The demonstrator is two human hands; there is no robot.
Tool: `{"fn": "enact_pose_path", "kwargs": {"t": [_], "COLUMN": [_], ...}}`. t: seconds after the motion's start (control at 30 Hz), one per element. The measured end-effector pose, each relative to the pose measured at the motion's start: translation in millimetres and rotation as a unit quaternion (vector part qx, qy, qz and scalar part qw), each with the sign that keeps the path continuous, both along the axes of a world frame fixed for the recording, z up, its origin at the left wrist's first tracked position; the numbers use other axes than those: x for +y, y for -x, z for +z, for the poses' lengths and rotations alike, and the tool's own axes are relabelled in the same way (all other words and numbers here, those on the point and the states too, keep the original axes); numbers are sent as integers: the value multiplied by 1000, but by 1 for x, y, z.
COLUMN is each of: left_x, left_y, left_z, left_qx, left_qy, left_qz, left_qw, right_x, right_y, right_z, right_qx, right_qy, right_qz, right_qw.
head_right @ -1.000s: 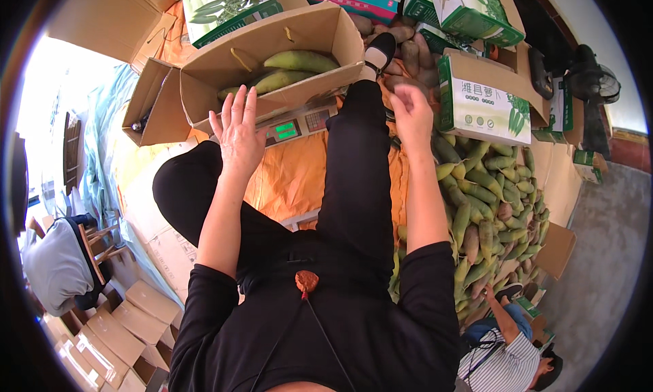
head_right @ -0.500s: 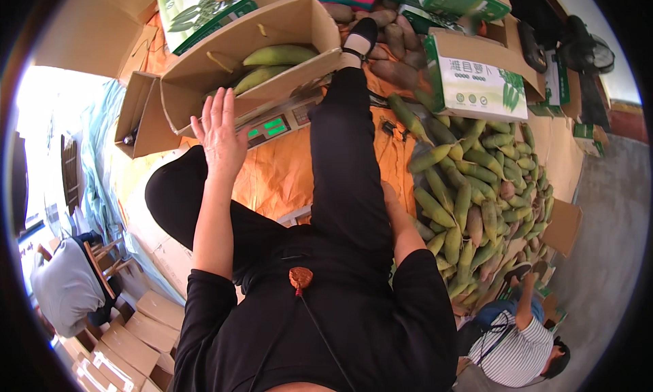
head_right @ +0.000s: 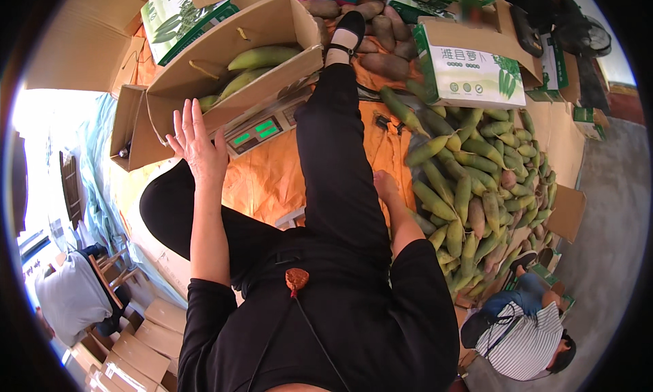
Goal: Sort various produce into boxes and weigh them using a digital scale.
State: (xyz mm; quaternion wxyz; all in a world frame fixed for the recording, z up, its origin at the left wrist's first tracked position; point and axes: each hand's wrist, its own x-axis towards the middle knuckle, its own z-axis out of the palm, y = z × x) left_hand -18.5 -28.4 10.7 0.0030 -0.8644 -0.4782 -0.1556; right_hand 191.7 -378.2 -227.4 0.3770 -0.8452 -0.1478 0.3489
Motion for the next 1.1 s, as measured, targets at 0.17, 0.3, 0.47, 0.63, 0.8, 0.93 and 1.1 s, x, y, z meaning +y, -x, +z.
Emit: {"fn": "enact_pose_path", "kwargs": {"t": [0.17, 0.3, 0.47, 0.63, 0.8, 0.93, 1.1], "left_x": [-2, -2, -2, -3, -3, -1, 1], "left_y": [-37, -29, -16, -25, -31, -34, -37], "left_z": [-11, -11, -6, -4, -2, -1, -4], "left_qx": [-37, -15, 22, 28, 36, 40, 51], "left_qy": [36, 29, 15, 27, 30, 35, 33], "left_qz": [-38, -25, -11, -12, -7, -10, -14], "left_qw": [998, 999, 1000, 999, 999, 999, 998], "right_x": [-71, -37, 35, 69, 94, 107, 113], "right_y": [-74, -91, -117, -160, -185, -197, -200], "right_z": [-99, -100, -34, -4, 3, 3, 5], "right_qx": [75, 11, -149, -194, -225, -182, -128], "right_qy": [14, 45, 194, 263, 288, 335, 391], "right_qz": [-76, -54, 63, 51, 77, 89, 120], "right_qw": [994, 997, 968, 944, 928, 920, 903]}}
